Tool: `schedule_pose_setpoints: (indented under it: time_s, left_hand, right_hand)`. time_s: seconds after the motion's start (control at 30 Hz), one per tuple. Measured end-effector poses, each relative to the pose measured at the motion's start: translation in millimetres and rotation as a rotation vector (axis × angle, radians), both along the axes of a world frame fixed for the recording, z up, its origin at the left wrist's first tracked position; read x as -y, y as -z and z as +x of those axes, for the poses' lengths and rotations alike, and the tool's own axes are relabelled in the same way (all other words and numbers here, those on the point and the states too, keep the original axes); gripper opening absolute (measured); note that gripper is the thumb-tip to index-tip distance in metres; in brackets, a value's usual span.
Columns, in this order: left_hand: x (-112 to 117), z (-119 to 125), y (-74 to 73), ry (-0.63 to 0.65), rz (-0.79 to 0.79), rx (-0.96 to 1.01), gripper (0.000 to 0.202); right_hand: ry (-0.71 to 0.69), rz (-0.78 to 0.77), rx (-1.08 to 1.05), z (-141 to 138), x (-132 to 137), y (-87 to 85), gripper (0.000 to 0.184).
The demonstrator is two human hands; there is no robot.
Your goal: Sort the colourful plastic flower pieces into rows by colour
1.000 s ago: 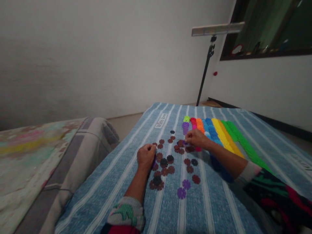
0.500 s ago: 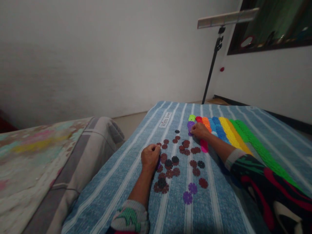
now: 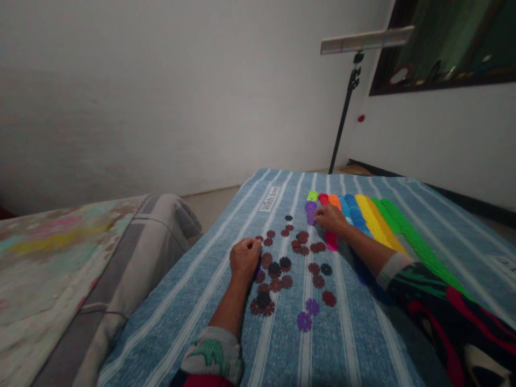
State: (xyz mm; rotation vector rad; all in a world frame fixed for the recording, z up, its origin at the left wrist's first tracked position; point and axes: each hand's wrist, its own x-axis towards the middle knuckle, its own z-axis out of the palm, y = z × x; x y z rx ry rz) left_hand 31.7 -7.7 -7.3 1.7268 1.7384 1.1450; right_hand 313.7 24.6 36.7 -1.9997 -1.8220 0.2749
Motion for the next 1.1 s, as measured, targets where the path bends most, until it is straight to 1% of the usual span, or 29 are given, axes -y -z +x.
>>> schedule_pose_setpoints:
  time_s: [0.1, 0.2, 0.23, 0.33, 0.4, 0.47, 0.53, 0.6, 0.67, 0.83, 0.97, 1.03, 1.1]
  left_hand:
    - [0.2, 0.8, -1.2, -0.005, 0.003, -0.003, 0.032]
    - [1.2, 2.1, -3.6, -0.009, 0.012, -0.012, 0.033]
    - [1.6, 2.5, -4.3, -0.008, 0.014, -0.014, 0.033]
    - [2.3, 3.2, -5.3, 0.001, 0.021, -0.016, 0.032]
    - [2.1, 3.3, -5.4, 0.006, 0.033, -0.021, 0.032]
    - [1.6, 3.1, -5.5, 0.004, 0.04, -0.025, 0.031]
    - [1.2, 2.9, -5.8, -0.002, 0.035, -0.024, 0.031]
    - [0.8, 2.8, -5.9, -0.006, 0.026, -0.02, 0.032]
    - [0.3, 2.7, -5.2, -0.007, 0.022, -0.018, 0.033]
    - [-0.7, 2.4, -2.8, 0.002, 0.02, -0.005, 0.036]
    - [0.2, 2.1, -5.0, 0.006, 0.02, -0.016, 0.035]
    - [0.8, 2.0, -6.1, 0.005, 0.018, -0.019, 0.035]
    - [0.9, 1.9, -6.3, 0.001, 0.024, -0.028, 0.035]
  right_hand:
    - [-0.091, -0.006, -0.006, -8.2, 22.0, -6.8, 0.013]
    - [-0.215, -0.059, -0.029, -23.2, 54.0, -11.8, 0.01]
    - [-0.276, -0.092, -0.044, -28.9, 66.1, -13.1, 0.009]
    - [-0.506, -0.258, -0.124, -45.8, 101.8, -16.1, 0.007]
    - [-0.59, -0.326, -0.066, -55.2, 121.9, -17.1, 0.008]
    - [-0.631, -0.354, 0.05, -62.9, 137.0, -17.6, 0.018]
    - [-0.645, -0.379, 0.162, -68.7, 146.7, -17.8, 0.022]
    - [-0.636, -0.408, 0.225, -72.8, 151.7, -17.7, 0.022]
    - [-0.614, -0.425, 0.235, -75.0, 153.0, -17.4, 0.023]
    - [-0.593, -0.451, 0.195, -75.8, 149.0, -16.5, 0.025]
    - [-0.599, -0.444, 0.163, -75.1, 143.8, -15.9, 0.024]
    - [-0.611, -0.446, 0.127, -74.6, 140.9, -15.8, 0.022]
    - [-0.626, -0.485, 0.062, -73.6, 137.8, -15.7, 0.02]
